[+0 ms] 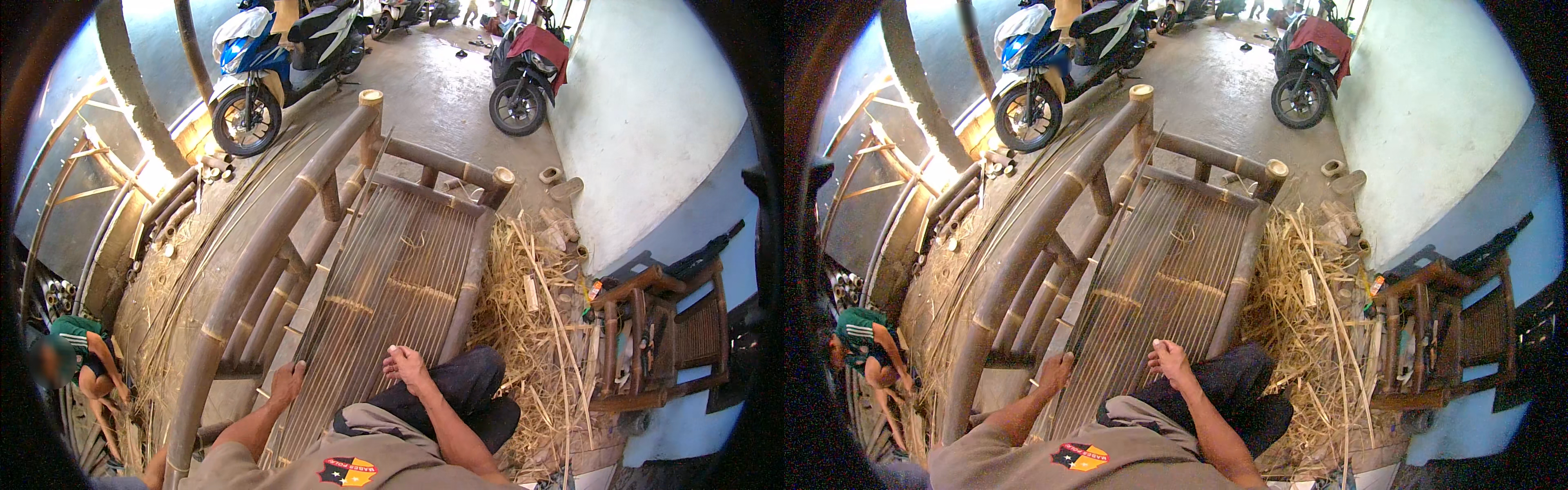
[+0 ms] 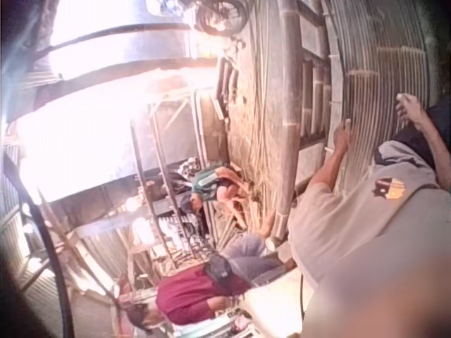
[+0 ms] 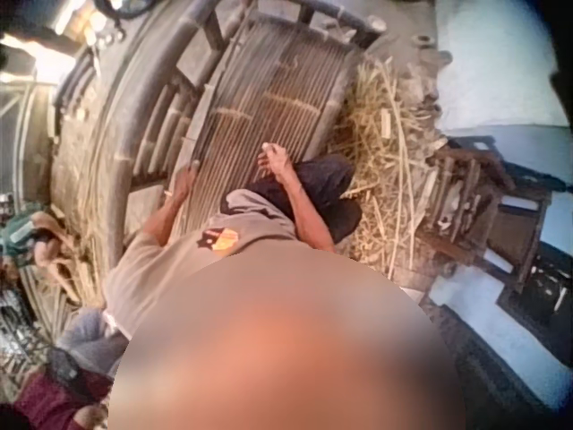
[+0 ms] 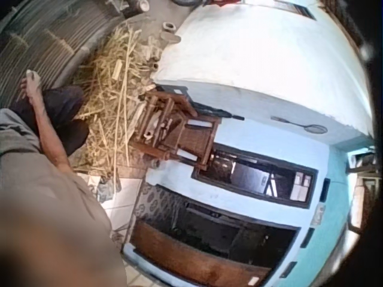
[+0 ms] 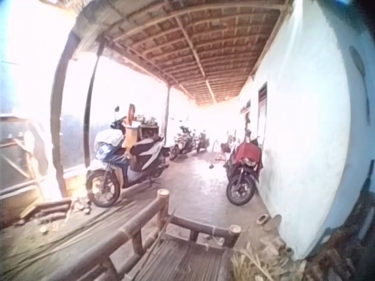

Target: The person sits on the floor and uses a knife to shave thin strips from a bamboo rod. They repeatedly draw the knife along the rod to produce fine shavings, then occasionally place the rod on a bamboo frame and inspect the surface.

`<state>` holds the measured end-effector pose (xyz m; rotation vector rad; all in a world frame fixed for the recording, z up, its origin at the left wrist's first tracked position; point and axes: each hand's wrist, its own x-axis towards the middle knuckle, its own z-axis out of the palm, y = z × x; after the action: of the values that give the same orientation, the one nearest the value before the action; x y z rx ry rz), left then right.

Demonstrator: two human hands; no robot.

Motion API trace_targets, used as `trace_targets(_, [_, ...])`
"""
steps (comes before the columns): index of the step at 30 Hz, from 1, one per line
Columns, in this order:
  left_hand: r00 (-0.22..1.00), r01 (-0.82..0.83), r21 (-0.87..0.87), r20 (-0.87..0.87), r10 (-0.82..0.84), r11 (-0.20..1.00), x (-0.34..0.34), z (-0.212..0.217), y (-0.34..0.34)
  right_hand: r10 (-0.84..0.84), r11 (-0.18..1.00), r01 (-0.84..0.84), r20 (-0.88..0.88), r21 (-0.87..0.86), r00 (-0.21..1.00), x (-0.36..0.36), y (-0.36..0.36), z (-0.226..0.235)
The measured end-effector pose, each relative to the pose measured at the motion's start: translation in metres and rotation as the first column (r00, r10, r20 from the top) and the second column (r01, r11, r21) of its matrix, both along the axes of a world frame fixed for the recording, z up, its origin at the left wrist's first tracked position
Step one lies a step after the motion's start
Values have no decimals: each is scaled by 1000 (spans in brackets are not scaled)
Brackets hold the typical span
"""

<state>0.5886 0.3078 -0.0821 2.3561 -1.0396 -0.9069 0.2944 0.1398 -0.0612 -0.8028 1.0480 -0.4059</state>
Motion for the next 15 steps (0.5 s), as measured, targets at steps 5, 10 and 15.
trace_targets(5, [1000,-15,-18,-1,15,1000,3,-3,31,-22,1000,22,-16,7,1000,0,0,-2])
trace_targets(10, [1000,-25,-12,10,26,1000,0,-2,57,-30,1000,30,11,0,1000,0,0,1])
trace_targets(15, [993,-8,-20,121,10,1000,-13,26,73,-59,998,59,33,6,998,1,1,-1])
